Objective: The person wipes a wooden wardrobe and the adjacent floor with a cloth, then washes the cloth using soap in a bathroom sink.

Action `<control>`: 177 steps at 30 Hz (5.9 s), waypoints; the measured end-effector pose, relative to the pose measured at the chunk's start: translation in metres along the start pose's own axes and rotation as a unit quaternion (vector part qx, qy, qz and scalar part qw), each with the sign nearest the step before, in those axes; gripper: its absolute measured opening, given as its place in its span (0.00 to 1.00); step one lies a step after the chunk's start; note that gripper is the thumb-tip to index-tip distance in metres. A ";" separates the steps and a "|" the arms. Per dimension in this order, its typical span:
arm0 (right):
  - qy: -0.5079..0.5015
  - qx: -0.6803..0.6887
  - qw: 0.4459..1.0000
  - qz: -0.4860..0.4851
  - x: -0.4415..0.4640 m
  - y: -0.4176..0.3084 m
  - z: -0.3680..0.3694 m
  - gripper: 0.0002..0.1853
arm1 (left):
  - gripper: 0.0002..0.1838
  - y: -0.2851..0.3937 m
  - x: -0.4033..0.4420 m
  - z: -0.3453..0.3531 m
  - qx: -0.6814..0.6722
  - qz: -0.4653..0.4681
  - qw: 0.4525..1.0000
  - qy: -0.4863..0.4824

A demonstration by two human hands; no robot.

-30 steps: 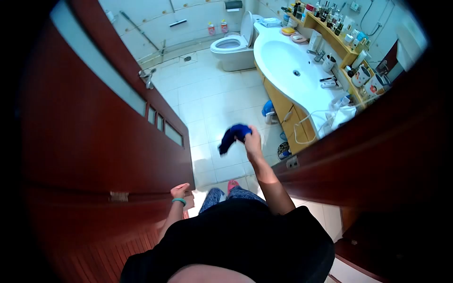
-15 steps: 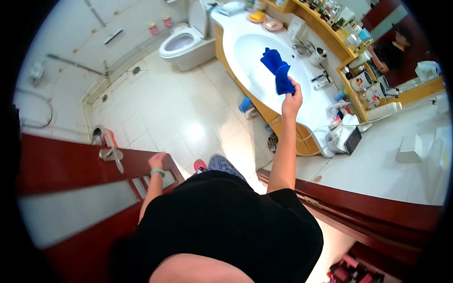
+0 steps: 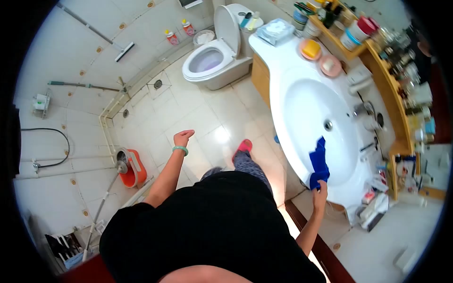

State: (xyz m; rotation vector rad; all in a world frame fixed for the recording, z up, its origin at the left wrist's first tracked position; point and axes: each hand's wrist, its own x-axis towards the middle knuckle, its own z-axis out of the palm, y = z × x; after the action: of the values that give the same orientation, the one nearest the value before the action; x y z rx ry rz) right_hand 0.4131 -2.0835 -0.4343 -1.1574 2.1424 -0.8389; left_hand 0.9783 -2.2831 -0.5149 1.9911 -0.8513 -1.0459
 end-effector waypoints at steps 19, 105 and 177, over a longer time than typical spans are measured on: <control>0.013 -0.448 0.861 0.241 0.018 -0.108 0.102 0.11 | 0.17 0.124 0.594 0.138 0.407 0.228 0.864 -0.186; 0.238 0.431 0.840 0.229 0.275 -0.036 0.034 0.20 | 0.20 0.391 -0.257 0.605 0.327 0.860 0.276 -0.277; -0.007 0.288 0.939 0.185 0.269 0.026 -0.034 0.13 | 0.31 0.284 -0.063 0.542 0.325 0.509 0.444 -0.662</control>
State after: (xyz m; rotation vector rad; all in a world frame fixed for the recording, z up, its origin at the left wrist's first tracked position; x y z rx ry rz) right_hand 0.2485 -2.2957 -0.4794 -0.4433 1.8244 -1.1601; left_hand 0.4190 -2.5370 -0.4794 0.0768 -3.0632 -1.3500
